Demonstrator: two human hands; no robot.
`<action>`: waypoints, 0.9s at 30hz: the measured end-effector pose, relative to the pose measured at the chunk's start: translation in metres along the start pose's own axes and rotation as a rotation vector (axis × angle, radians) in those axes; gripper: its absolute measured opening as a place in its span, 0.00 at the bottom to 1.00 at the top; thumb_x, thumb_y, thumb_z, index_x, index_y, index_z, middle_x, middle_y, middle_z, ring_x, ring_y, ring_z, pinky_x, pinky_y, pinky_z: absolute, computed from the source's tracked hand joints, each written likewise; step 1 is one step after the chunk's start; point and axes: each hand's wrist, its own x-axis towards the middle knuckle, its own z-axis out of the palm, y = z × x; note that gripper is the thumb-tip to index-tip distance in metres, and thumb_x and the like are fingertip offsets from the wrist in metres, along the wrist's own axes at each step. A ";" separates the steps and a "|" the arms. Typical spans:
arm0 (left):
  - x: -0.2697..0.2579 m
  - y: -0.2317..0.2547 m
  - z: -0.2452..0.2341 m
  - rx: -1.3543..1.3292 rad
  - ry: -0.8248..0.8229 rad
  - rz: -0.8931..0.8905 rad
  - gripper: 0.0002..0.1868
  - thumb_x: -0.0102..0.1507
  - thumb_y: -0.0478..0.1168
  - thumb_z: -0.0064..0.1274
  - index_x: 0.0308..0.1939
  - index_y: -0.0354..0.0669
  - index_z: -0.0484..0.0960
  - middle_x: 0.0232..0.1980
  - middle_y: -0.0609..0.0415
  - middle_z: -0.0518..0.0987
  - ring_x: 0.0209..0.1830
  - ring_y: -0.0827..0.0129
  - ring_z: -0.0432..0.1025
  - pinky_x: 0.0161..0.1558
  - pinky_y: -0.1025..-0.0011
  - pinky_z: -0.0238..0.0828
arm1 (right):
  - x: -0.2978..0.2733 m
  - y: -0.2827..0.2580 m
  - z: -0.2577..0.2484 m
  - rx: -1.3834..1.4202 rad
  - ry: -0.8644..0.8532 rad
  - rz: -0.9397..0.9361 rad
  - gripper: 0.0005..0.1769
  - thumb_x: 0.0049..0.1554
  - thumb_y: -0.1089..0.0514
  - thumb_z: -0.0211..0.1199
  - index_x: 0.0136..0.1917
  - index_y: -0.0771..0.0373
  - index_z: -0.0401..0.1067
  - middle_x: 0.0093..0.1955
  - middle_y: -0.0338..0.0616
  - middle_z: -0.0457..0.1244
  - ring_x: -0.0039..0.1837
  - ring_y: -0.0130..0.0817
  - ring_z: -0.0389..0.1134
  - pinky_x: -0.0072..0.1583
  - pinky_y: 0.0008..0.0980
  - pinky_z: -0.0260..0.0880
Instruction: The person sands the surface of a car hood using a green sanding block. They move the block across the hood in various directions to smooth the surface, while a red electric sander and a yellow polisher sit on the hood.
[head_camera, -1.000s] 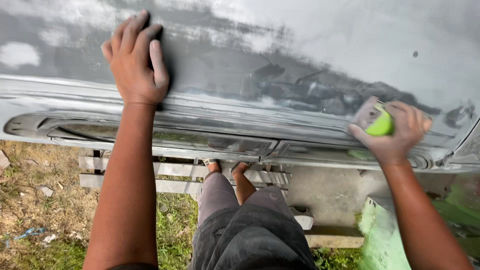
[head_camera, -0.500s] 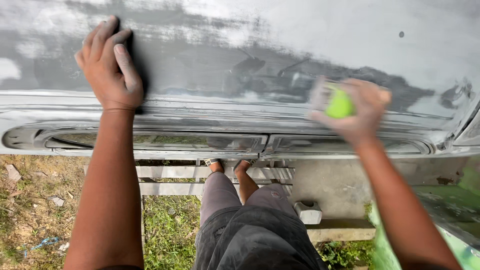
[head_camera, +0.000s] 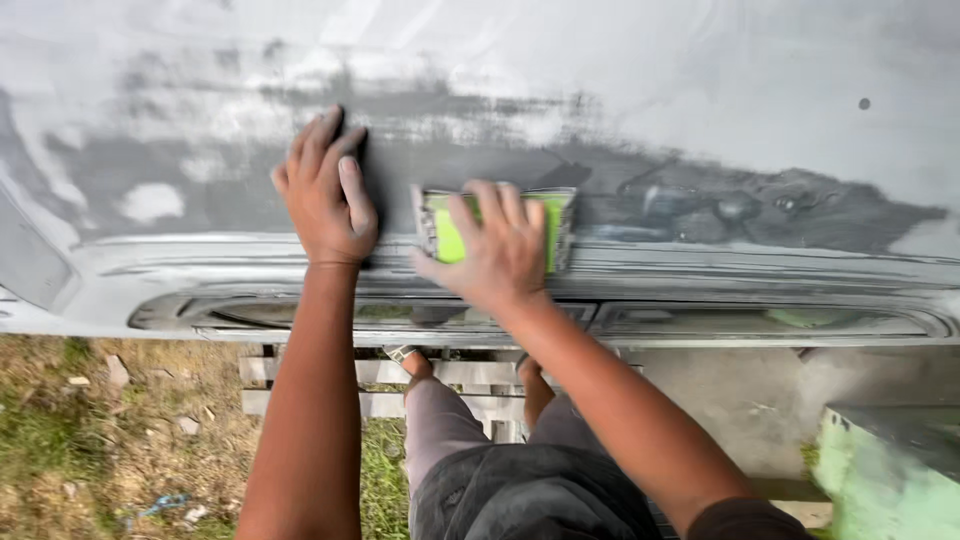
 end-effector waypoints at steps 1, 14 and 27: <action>0.009 -0.005 -0.002 0.002 0.000 0.019 0.21 0.73 0.42 0.29 0.55 0.48 0.81 0.65 0.55 0.75 0.67 0.57 0.68 0.54 0.61 0.55 | 0.010 0.000 -0.002 0.001 0.016 0.010 0.35 0.34 0.33 0.76 0.48 0.53 0.71 0.53 0.40 0.65 0.52 0.43 0.66 0.48 0.45 0.58; 0.032 -0.108 -0.055 -0.195 -0.254 0.131 0.18 0.71 0.49 0.47 0.58 0.48 0.84 0.70 0.53 0.74 0.66 0.53 0.67 0.55 0.53 0.56 | -0.076 0.172 -0.091 -0.390 -0.093 0.103 0.35 0.48 0.35 0.79 0.56 0.62 0.77 0.59 0.47 0.69 0.60 0.47 0.66 0.66 0.48 0.53; 0.034 -0.172 -0.084 -0.120 -0.262 0.314 0.19 0.73 0.41 0.47 0.66 0.40 0.81 0.75 0.43 0.71 0.71 0.47 0.66 0.58 0.50 0.63 | 0.012 -0.040 0.012 -0.206 -0.065 0.198 0.40 0.42 0.19 0.69 0.55 0.48 0.73 0.54 0.30 0.68 0.58 0.36 0.70 0.70 0.58 0.49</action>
